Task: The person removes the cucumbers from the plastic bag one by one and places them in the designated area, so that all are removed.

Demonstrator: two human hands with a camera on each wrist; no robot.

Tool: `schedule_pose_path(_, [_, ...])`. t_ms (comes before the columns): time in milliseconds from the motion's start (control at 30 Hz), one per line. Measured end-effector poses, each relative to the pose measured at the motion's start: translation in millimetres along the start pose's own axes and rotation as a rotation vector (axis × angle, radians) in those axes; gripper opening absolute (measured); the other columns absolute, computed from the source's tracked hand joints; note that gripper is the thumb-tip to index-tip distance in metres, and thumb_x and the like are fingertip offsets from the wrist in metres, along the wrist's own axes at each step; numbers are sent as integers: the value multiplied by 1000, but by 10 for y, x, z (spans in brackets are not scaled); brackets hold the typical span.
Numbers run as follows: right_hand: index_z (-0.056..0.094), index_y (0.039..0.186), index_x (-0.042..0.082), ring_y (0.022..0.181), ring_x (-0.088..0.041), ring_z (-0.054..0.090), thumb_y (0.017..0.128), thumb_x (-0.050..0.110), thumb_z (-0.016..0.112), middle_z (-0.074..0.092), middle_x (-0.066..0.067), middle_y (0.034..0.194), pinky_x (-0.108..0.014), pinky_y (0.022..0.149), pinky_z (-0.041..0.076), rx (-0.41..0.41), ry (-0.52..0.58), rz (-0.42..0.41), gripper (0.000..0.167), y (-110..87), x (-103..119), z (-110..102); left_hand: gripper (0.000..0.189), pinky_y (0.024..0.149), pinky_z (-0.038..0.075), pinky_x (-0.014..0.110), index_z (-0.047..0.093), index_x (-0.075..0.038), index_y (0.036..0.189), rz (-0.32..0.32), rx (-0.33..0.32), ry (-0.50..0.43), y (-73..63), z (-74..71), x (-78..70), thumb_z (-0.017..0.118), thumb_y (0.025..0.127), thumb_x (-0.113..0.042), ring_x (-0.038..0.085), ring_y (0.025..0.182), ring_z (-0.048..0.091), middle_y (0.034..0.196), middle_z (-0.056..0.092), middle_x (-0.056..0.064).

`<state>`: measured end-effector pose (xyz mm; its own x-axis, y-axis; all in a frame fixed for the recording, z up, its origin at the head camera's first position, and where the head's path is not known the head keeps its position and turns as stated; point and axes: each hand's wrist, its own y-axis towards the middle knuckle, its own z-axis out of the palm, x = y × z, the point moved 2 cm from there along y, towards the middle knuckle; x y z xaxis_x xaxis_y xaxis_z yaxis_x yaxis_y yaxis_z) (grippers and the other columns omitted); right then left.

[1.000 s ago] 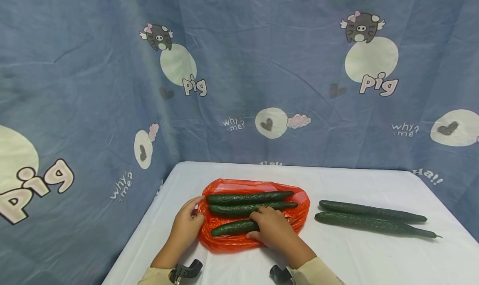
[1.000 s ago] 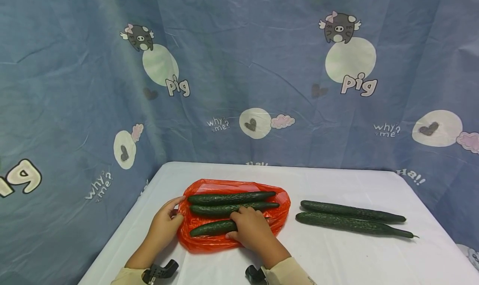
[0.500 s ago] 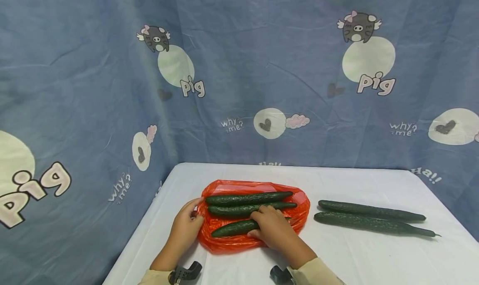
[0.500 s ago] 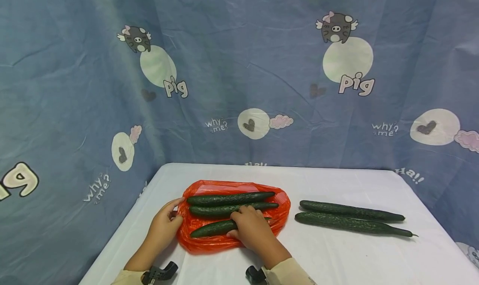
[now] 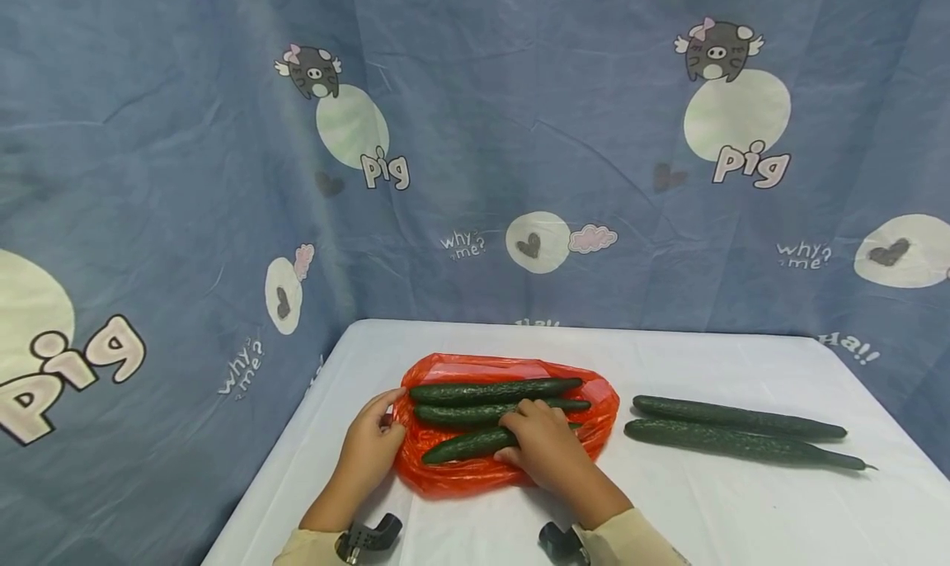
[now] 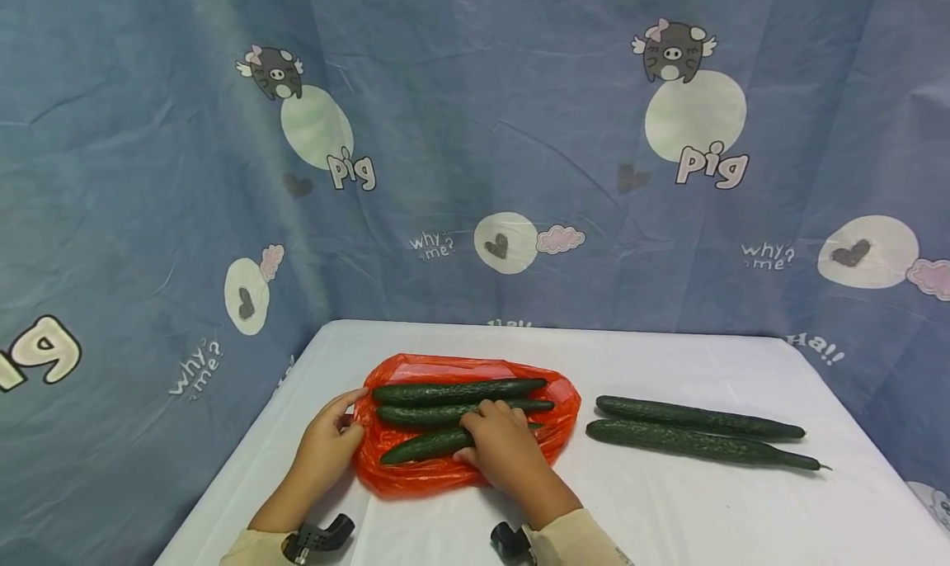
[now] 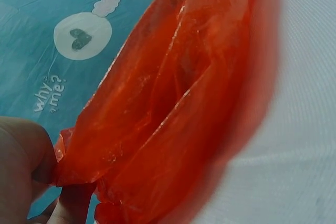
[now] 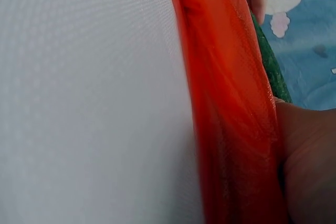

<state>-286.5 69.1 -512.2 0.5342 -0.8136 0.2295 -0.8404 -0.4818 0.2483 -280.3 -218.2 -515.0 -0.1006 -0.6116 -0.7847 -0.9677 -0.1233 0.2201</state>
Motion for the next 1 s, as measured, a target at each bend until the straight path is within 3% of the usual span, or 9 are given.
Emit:
schedule_pose_path(333, [73,120,23,103,-18,56,85,50,82,62,5,105,-40,87,45,-91,-29,-22,44,-16,-12,-74,56,80,53,26,64,-13,143,7,-1,-13,11,13,-19,59,89,0,18,96,61,144,61,7])
schedule_pose_path(500, [73,121,23,105,-18,56,85,49,82,62,5,106,-41,90,46,-93,-14,-19,45,-13,11,-105,56,75,52,24,65,-12,142,22,-18,-20,-3,9,1,60,88,2,17,92,60,140,63,9])
schedule_pose_path(1000, [72,124,24,106,-19,57,85,47,83,63,5,109,-43,91,45,-138,47,-22,46,-12,71,-244,57,80,52,26,65,-13,143,7,-10,-5,5,2,9,59,87,1,18,97,61,143,62,7])
